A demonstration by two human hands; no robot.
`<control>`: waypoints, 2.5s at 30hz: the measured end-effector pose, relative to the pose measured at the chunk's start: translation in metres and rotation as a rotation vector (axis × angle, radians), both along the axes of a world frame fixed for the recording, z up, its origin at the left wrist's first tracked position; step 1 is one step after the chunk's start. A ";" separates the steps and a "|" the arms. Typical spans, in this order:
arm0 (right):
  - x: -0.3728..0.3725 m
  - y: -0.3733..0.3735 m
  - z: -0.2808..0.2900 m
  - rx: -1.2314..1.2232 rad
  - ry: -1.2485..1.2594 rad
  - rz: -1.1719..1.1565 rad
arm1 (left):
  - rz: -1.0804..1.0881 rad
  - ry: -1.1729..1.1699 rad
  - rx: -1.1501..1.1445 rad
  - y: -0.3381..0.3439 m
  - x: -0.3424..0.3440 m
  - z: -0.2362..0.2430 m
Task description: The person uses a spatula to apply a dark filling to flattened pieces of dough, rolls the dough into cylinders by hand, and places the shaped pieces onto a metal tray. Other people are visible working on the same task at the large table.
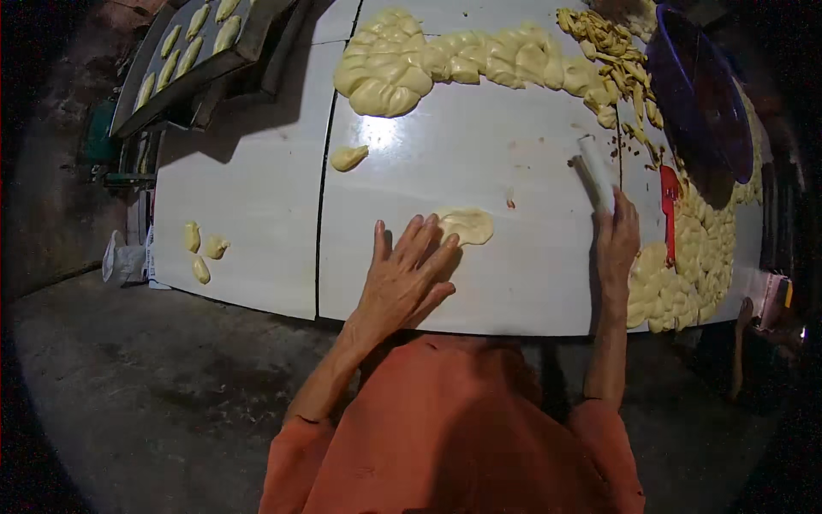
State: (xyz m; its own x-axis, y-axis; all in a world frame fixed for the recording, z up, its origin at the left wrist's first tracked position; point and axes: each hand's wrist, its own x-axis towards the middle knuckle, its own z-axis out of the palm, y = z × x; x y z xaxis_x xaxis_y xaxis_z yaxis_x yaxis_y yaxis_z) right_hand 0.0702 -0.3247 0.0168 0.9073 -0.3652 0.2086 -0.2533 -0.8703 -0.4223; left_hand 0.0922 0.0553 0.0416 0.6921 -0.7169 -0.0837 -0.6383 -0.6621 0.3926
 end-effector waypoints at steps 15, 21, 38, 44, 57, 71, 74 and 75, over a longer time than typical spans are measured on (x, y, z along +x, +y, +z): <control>0.083 0.142 0.002 -0.291 0.254 0.392 | 0.419 -0.219 0.012 -0.043 0.090 -0.028; 0.171 0.119 -0.004 -0.379 0.024 0.449 | 0.444 -0.380 -0.063 -0.064 0.168 -0.032; 0.030 0.126 0.016 -0.208 0.138 0.612 | 0.250 -0.163 0.010 -0.032 0.049 -0.013; -0.051 0.134 -0.002 -0.169 0.130 0.519 | 0.307 -0.056 -0.069 -0.023 -0.019 -0.014; 0.033 0.130 0.013 -0.230 0.065 0.521 | 0.440 -0.219 0.034 -0.033 0.034 -0.020; 0.133 0.128 0.041 0.017 0.098 0.791 | 0.436 -0.397 -0.304 -0.038 0.160 -0.014; 0.105 0.123 0.019 0.010 0.129 0.624 | 0.433 -0.299 -0.416 0.001 0.116 0.005; 0.103 0.119 0.017 0.098 0.088 0.578 | 0.448 -0.293 -0.492 0.018 0.100 0.006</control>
